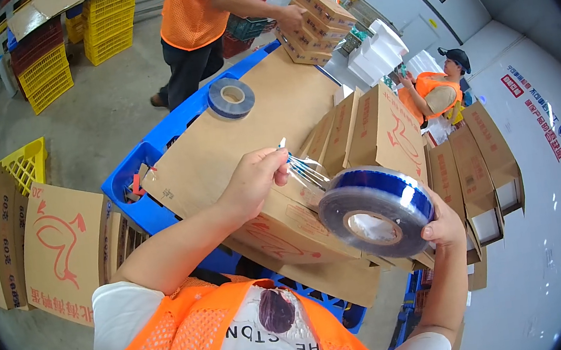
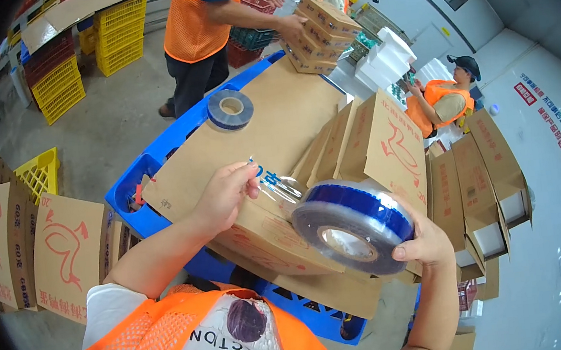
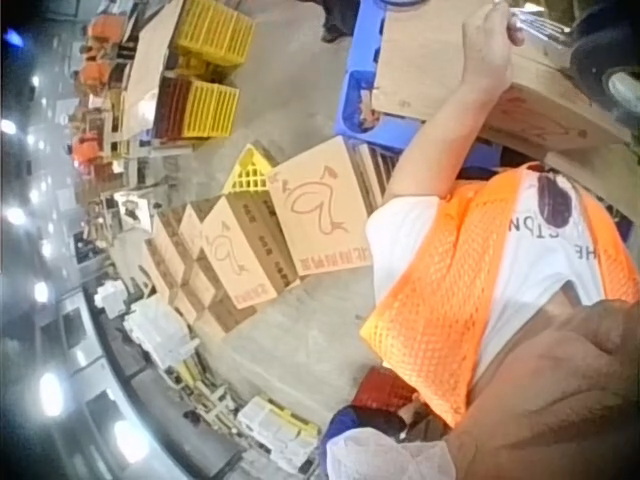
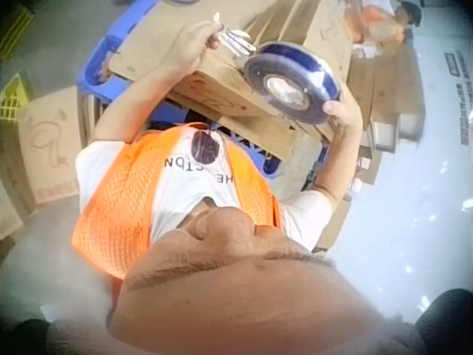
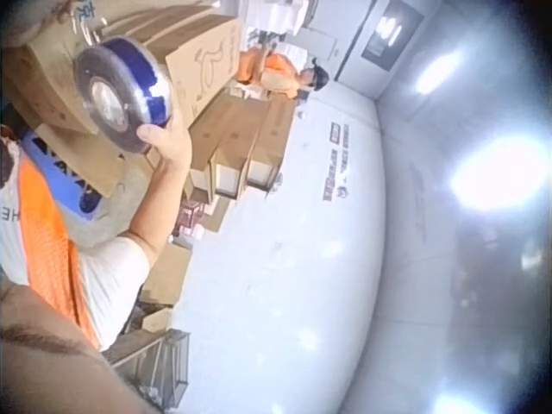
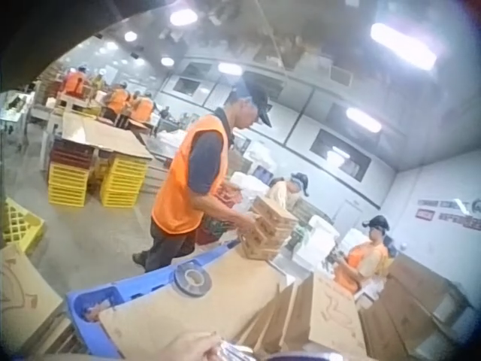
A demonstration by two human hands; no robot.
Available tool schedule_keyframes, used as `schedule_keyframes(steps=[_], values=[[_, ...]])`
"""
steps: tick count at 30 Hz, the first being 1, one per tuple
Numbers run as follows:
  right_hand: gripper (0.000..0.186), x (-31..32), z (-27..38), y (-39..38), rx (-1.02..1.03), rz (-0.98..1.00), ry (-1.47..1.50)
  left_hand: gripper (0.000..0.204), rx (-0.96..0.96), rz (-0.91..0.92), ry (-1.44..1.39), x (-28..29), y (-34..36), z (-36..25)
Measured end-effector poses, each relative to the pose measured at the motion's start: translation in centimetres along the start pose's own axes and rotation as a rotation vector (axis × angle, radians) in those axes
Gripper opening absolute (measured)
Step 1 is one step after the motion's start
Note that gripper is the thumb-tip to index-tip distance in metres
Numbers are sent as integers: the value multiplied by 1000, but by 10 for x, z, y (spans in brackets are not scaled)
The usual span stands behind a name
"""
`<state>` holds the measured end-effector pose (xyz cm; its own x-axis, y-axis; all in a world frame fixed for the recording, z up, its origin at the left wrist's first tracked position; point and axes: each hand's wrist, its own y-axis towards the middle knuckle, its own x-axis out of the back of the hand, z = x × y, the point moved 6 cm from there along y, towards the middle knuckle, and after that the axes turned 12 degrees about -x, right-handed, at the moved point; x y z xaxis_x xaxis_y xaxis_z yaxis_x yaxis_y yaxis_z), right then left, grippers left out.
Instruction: Manually applying tape to seal cardboard boxes and stacking them on a blue pallet.
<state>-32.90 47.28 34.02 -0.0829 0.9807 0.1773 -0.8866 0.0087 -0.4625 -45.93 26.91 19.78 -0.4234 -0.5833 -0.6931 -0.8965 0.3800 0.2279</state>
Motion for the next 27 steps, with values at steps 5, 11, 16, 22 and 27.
schedule_keyframes(steps=[5, 11, 16, 22, 27], values=[[102, -7, -5, 8, 10, 70, -41, 21, -18, -5, -11, 0, 1, -1], [97, -8, 0, -3, -56, -34, 6, 21, -7, -16, -17, 5, 3, 3], [95, -2, 1, -8, -47, -80, -21, 19, -15, -12, 28, 0, 3, 1], [94, -3, 5, -3, -52, -15, -66, 19, 10, -5, 15, -1, 1, -2], [113, 0, -4, -2, -31, 30, -51, 20, -9, -21, 4, 2, 0, -2]])
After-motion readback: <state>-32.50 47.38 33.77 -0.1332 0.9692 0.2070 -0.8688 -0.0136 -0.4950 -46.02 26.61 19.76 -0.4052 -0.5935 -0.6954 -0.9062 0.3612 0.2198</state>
